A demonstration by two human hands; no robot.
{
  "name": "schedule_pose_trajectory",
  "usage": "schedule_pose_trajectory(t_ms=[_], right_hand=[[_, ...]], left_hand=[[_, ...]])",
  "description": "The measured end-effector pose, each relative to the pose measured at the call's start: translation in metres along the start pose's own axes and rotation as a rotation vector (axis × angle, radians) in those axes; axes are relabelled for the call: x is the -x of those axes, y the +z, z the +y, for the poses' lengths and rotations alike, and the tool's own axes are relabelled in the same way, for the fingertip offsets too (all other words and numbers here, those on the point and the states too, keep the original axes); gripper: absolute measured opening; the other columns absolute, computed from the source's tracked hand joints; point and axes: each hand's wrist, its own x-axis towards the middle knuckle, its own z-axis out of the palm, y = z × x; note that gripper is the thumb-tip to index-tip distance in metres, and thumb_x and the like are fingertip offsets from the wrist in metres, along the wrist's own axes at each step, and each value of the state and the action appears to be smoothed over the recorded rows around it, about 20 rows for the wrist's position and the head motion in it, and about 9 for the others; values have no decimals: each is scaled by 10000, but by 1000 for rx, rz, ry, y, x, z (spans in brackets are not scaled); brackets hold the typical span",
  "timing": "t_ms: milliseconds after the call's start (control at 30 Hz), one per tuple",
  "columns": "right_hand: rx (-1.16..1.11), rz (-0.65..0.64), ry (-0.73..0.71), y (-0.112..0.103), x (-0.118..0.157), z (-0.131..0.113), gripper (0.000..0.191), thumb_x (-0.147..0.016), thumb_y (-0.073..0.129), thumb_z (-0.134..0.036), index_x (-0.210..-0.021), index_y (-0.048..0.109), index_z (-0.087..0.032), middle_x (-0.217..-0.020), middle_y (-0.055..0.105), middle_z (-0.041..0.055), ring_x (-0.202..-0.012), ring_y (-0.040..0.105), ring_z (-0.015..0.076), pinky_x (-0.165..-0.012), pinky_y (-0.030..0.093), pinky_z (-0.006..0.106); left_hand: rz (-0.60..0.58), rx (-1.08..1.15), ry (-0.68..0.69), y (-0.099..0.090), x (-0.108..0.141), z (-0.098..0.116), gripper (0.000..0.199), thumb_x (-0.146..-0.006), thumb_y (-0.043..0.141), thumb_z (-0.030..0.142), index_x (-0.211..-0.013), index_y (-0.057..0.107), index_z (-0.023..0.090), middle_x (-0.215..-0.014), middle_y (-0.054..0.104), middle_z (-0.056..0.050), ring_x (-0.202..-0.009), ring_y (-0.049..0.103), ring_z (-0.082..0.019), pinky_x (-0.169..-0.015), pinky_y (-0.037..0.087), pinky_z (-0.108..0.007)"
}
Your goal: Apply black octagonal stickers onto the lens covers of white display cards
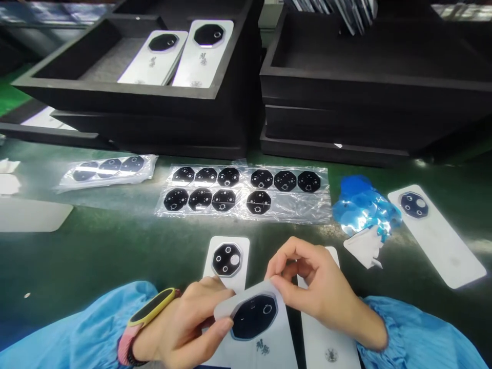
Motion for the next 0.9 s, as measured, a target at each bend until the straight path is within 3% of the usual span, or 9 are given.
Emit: schedule_pose_trajectory(t_ms=[233, 367, 533, 600, 733, 900], right_hand=[[20, -39, 2, 1, 0, 2, 150, -836, 598, -199, -732, 490, -202, -685, 564, -11, -601, 540, 89, -527, 467, 177], [-16, -74, 32, 1, 0, 7, 149, -865, 598, -279, -768, 523, -195, -721, 555, -6, -576, 537, 78, -513, 456, 175], [-110, -278, 166, 2, -1, 6, 235, -933, 486, -400, -919, 575, -182, -686, 558, -15, -503, 539, 69, -475, 419, 171], [-8, -310, 118, 3, 0, 3, 331, -943, 445, -446, -826, 584, -170, -602, 527, -18, -509, 528, 86, -468, 403, 177], [347, -174, -142, 6, 5, -2, 477, -961, 354, -474, -647, 532, -162, -563, 496, 7, -501, 472, 98, -480, 390, 211], [434, -106, -292, 7, 11, 2, 320, -929, 411, -283, -650, 514, -165, -563, 511, 9, -501, 468, 100, -473, 395, 212]], left_hand=[[33, -11, 9, 3, 1, -4, 205, -821, 390, 126, -706, 246, 216, -548, 264, 69, -421, 237, -81, -395, 198, -218], [18, 61, -75, -4, -2, 1, 224, -841, 395, 125, -670, 274, 206, -522, 266, 72, -410, 243, -66, -388, 209, -194], [64, 311, -224, -7, -3, -1, 323, -933, 396, 268, -627, 355, 175, -526, 357, 39, -445, 342, -71, -407, 270, -176], [132, 367, -235, -6, -3, -3, 393, -964, 408, 368, -631, 409, 158, -531, 399, 28, -450, 371, -71, -402, 274, -170], [172, 365, -234, -5, -5, -5, 441, -972, 415, 447, -664, 476, 138, -575, 466, 7, -493, 425, -80, -433, 315, -167], [168, 258, -169, -6, -7, -4, 436, -990, 397, 406, -653, 467, 138, -567, 423, 26, -472, 377, -56, -432, 289, -156]])
